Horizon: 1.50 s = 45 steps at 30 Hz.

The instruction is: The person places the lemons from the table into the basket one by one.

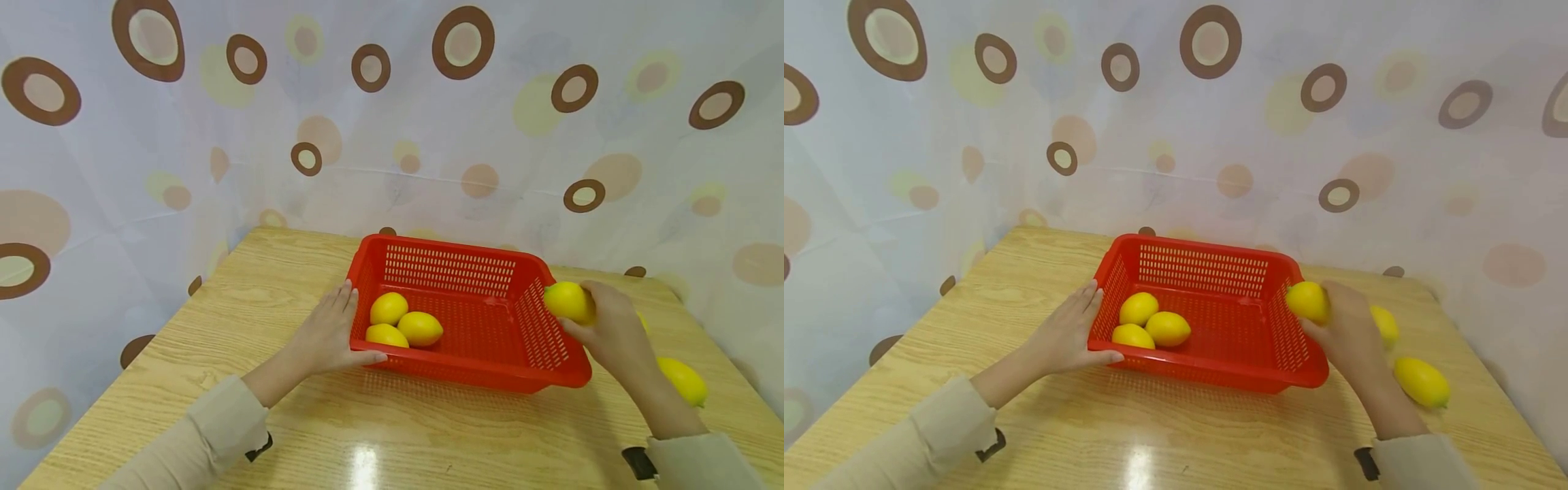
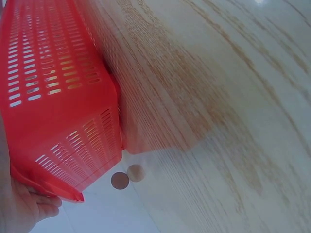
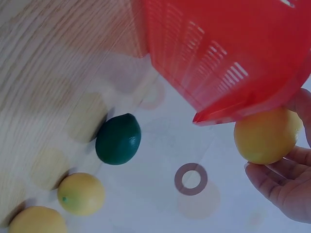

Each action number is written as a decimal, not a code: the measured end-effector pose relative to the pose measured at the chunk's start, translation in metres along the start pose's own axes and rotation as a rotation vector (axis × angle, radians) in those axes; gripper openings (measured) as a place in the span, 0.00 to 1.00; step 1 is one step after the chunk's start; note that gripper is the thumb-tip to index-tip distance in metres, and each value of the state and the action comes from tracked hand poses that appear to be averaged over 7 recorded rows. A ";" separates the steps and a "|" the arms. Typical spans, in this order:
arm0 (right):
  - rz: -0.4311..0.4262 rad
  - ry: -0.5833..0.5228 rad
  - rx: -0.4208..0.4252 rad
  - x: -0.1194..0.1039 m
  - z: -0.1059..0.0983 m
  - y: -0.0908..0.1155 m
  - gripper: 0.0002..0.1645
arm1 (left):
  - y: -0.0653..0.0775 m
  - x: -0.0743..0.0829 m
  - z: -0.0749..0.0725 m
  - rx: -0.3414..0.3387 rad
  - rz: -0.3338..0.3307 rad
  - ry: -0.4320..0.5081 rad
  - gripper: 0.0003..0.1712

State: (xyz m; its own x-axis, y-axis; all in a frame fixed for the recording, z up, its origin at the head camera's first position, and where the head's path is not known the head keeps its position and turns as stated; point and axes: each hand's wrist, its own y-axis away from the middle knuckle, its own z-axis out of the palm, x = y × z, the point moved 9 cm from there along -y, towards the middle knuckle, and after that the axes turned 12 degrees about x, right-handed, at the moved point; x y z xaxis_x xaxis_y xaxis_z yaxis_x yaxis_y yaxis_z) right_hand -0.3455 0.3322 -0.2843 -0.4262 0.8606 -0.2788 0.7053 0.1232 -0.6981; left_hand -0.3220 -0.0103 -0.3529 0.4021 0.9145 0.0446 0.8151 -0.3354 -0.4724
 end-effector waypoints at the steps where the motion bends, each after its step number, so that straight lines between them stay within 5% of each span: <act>1: -0.002 -0.001 -0.003 -0.002 0.000 0.000 0.35 | 0.000 0.000 0.000 0.001 -0.001 0.002 0.62; 21: -0.027 0.016 -0.126 -0.037 0.020 0.001 0.34 | 0.000 0.000 0.001 0.000 0.003 0.000 0.61; 45: 0.010 -0.003 -0.325 -0.044 0.049 0.007 0.35 | 0.000 0.000 0.001 -0.005 0.008 -0.014 0.62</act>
State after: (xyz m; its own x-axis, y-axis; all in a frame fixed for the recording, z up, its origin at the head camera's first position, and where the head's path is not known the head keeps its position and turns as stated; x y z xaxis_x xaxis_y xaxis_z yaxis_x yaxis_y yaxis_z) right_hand -0.3497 0.2707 -0.3091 -0.4202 0.8609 -0.2869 0.8530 0.2668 -0.4486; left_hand -0.3217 -0.0100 -0.3536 0.4025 0.9150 0.0283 0.8140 -0.3436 -0.4684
